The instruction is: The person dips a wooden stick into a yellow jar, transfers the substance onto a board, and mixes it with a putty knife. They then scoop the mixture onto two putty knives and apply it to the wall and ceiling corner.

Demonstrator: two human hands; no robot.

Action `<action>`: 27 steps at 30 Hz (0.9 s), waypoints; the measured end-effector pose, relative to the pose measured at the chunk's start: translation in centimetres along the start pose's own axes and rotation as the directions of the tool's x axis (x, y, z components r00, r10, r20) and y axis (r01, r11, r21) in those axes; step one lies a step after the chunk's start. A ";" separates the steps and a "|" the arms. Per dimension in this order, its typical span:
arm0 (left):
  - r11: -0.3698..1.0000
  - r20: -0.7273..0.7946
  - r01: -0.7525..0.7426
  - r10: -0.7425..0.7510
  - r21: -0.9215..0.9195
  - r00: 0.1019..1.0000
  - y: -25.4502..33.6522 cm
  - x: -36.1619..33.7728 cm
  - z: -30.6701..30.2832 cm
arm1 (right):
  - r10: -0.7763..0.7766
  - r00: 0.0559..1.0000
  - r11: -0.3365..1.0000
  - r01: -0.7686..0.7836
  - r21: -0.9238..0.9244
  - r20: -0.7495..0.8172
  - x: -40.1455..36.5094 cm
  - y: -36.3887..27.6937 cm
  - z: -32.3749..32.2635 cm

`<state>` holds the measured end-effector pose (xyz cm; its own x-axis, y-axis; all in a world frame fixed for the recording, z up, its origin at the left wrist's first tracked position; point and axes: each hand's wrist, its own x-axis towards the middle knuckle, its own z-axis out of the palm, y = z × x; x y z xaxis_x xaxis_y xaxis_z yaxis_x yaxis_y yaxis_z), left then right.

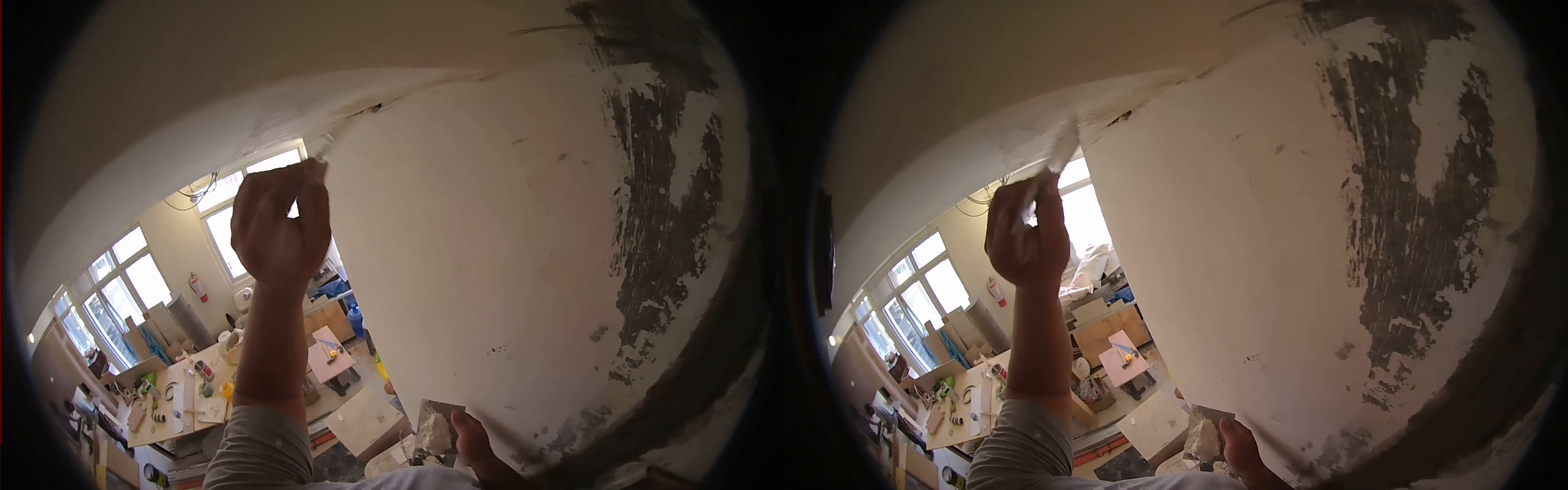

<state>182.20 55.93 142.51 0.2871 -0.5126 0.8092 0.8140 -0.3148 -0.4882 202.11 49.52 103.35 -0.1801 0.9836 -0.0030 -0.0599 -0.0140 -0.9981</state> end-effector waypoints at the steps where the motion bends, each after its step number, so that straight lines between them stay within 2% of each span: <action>1: 0.991 0.041 -0.041 0.047 -0.125 0.998 0.2 0.4 0.1 | 0.006 1.000 0.999 -0.006 0.052 0.002 0.0 0.2 0.0; 2: 0.990 0.136 0.036 -0.018 -0.136 0.991 1.3 0.7 0.2 | 0.012 1.000 0.995 -0.013 0.103 0.005 0.0 0.4 0.0; 4: 0.982 0.146 0.012 0.016 -0.191 0.989 2.5 1.9 1.5 | -0.017 0.999 0.999 0.016 0.047 0.034 0.7 3.4 -0.4; 5: 0.976 0.149 0.020 0.013 -0.217 0.989 3.2 2.7 2.1 | -0.003 0.999 0.997 0.000 0.075 0.050 1.1 4.5 -0.4; 10: 0.983 0.036 -0.126 0.132 -0.133 0.991 3.4 4.3 5.0 | 0.029 0.998 0.952 -0.047 0.304 0.064 1.0 5.0 0.0; 13: 0.987 -0.020 -0.148 0.147 -0.062 0.989 3.5 4.8 5.6 | 0.018 0.999 0.964 -0.028 0.266 0.038 0.9 5.0 0.1; 16: 0.991 -0.035 -0.124 0.122 -0.048 0.992 3.5 4.7 5.6 | 0.050 0.999 0.988 -0.050 0.146 0.009 -0.7 1.2 0.0; 18: 0.991 -0.050 -0.121 0.118 -0.053 0.992 3.0 4.6 5.8 | 0.029 1.000 0.997 -0.030 0.077 0.012 -0.6 1.4 -0.2; 21: 0.995 -0.079 -0.082 0.077 -0.063 0.994 2.8 4.4 4.9 | 0.026 1.000 0.999 -0.025 -0.020 0.013 -0.9 0.4 -0.4; 24: 0.999 -0.128 -0.035 0.036 0.014 0.991 2.5 3.6 2.5 | -0.005 1.000 0.993 0.003 -0.118 -0.020 -0.8 1.2 -0.7; 25: 1.000 -0.109 0.027 -0.029 -0.013 0.994 2.5 3.0 1.4 | -0.024 0.999 0.989 0.019 -0.148 -0.032 -0.6 1.9 -0.8; 26: 0.996 -0.135 0.004 -0.017 -0.094 0.991 1.8 2.1 0.9 | 0.002 1.000 0.999 -0.002 -0.039 -0.014 -0.5 2.2 -0.8; 27: 0.995 -0.085 -0.029 0.021 -0.093 0.996 2.0 1.8 0.4 | 0.027 1.000 0.997 -0.028 0.069 0.009 -0.4 2.5 -0.8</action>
<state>184.58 54.68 143.11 0.2603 -0.5852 0.7679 0.7546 -0.3729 -0.5399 202.80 49.23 100.82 -0.1902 0.9813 -0.0295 -0.1222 -0.0535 -0.9911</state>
